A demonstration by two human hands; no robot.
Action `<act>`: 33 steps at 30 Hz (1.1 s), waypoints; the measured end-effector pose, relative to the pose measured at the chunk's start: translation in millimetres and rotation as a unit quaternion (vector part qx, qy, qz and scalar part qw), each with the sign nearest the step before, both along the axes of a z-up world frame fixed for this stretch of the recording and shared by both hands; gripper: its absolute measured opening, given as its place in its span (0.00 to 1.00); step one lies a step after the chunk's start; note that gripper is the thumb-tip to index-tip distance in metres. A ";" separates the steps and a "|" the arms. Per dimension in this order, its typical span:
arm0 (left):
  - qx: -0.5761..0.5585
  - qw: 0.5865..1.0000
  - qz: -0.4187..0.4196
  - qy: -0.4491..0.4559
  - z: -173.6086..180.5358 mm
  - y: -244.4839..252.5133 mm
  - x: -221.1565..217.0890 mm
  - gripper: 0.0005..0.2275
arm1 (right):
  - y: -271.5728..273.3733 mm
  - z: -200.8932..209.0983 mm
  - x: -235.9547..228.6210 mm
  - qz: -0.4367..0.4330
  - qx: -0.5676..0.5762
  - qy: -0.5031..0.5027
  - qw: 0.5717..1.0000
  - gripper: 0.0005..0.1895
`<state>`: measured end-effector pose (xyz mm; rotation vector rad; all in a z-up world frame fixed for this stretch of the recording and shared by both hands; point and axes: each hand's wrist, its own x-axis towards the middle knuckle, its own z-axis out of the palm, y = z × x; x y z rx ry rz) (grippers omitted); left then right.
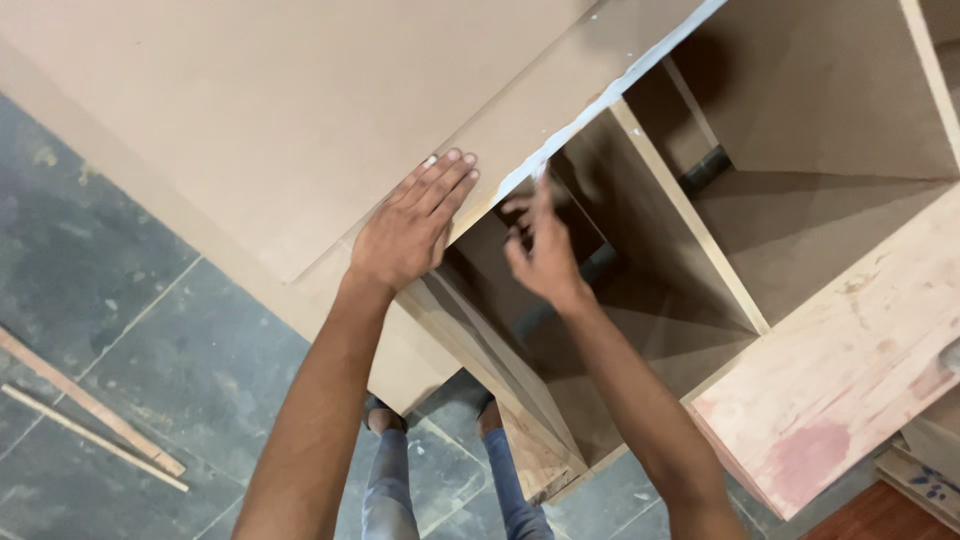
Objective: The person applies a white adhesive substance from a small yellow container onto the edges of a wooden cabinet frame using their finger. They smooth the adhesive along the seams of the cabinet structure.
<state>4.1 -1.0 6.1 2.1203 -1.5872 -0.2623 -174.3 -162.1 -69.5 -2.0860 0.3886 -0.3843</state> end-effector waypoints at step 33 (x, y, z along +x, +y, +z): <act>0.015 1.000 0.001 0.007 3.9 -2.9 -1.2 0.24 | -40.8 35.9 8.9 -0.059 -0.093 0.064 0.992 0.48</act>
